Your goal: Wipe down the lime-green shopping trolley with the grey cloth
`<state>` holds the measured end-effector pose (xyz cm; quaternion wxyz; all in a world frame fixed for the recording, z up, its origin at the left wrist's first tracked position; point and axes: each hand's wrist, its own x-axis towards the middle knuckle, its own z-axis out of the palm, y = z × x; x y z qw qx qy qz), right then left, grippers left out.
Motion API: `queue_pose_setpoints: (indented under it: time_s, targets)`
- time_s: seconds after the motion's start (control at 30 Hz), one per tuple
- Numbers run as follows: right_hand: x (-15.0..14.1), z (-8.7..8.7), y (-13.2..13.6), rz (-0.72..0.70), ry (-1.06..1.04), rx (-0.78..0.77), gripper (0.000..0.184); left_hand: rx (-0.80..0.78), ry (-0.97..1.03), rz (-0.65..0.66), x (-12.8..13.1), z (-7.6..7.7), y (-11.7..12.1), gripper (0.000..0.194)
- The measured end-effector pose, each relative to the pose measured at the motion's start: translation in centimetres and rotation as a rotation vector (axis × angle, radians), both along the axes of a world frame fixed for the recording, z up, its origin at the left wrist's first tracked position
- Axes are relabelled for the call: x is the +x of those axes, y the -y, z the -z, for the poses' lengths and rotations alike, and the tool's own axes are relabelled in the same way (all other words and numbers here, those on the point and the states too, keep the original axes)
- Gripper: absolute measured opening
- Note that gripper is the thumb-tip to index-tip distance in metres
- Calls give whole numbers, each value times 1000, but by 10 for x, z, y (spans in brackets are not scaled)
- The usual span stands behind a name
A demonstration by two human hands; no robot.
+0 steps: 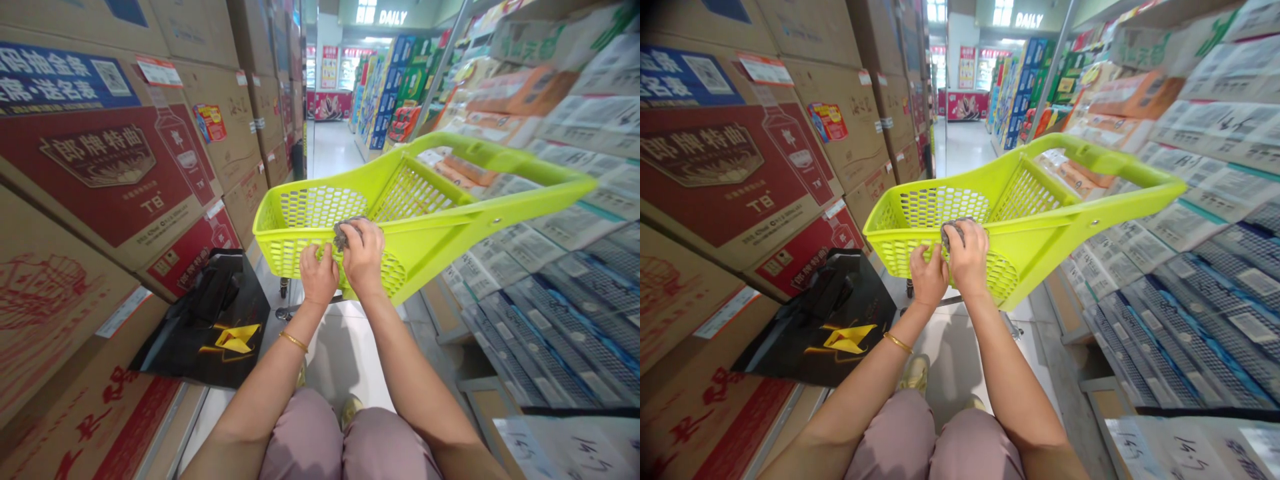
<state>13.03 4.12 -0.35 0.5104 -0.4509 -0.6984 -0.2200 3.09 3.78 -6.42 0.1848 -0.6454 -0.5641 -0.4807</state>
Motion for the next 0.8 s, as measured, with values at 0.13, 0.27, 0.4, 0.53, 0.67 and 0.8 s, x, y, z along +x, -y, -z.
queue_pose_setpoints:
  time_s: [0.13,0.27,0.4,0.53,0.67,0.8]
  targets:
    - [-8,13,-1,-7,-25,39,27,-30,3,30,-8,1,-2,33]
    - [-14,34,-4,39,-43,98,23,-2,-16,103,-17,4,-4,30]
    - [-14,62,-8,85,-33,169,15,29,-7,137,-21,7,-7,29]
    - [-11,91,-6,47,-2,149,13,35,-21,133,-21,8,-11,30]
    - [-9,121,-1,21,16,67,13,27,-2,146,-21,7,-12,29]
    - [-9,135,3,-6,15,-48,16,-5,7,169,-22,6,-13,30]
